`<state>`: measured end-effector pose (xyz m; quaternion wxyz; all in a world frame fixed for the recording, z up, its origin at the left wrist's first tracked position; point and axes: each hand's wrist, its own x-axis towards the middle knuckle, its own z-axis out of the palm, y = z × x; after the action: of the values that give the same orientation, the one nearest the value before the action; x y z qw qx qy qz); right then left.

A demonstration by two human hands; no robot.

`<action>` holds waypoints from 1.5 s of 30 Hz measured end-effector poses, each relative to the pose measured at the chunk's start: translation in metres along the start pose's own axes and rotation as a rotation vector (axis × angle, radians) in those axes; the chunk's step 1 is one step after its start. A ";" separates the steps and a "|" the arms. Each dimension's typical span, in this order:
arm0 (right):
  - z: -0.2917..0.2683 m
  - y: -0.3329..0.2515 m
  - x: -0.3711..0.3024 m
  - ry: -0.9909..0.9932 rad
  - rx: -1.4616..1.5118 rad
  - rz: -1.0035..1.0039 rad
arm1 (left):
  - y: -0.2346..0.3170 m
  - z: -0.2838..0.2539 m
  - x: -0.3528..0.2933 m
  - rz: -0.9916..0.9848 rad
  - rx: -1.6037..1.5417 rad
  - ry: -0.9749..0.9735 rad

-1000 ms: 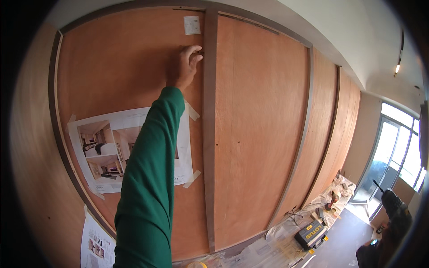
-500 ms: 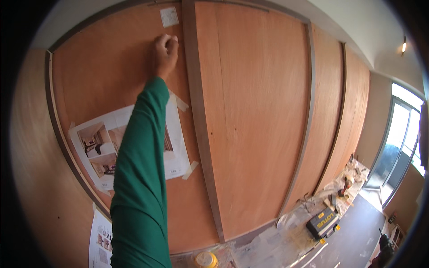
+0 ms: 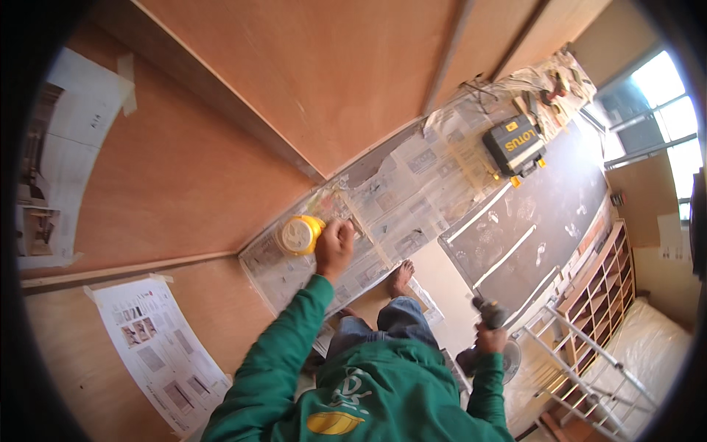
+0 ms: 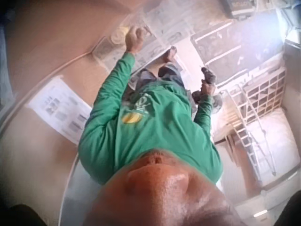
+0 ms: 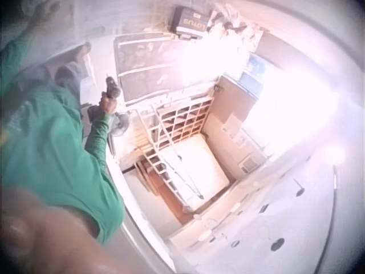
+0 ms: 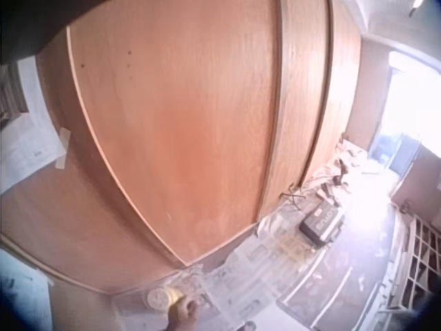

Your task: The person uses a cordless drill to fasten a wooden trim piece to a large wooden panel. They retrieve a drill from a toolbox, attach a bit, and continue securing the trim along the edge of the panel, referencing an instruction sheet taped to the surface.

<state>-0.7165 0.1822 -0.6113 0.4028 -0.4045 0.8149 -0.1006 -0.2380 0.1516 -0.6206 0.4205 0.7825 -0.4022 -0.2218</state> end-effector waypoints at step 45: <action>0.042 0.089 -0.041 -0.173 -0.657 -0.157 | -0.276 -0.062 -0.027 -0.482 -0.074 0.472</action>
<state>-0.7227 0.2772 -0.6590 0.3095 -0.5809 0.7331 0.1712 -0.0891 0.2923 -0.8169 0.4657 0.8689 -0.0889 -0.1421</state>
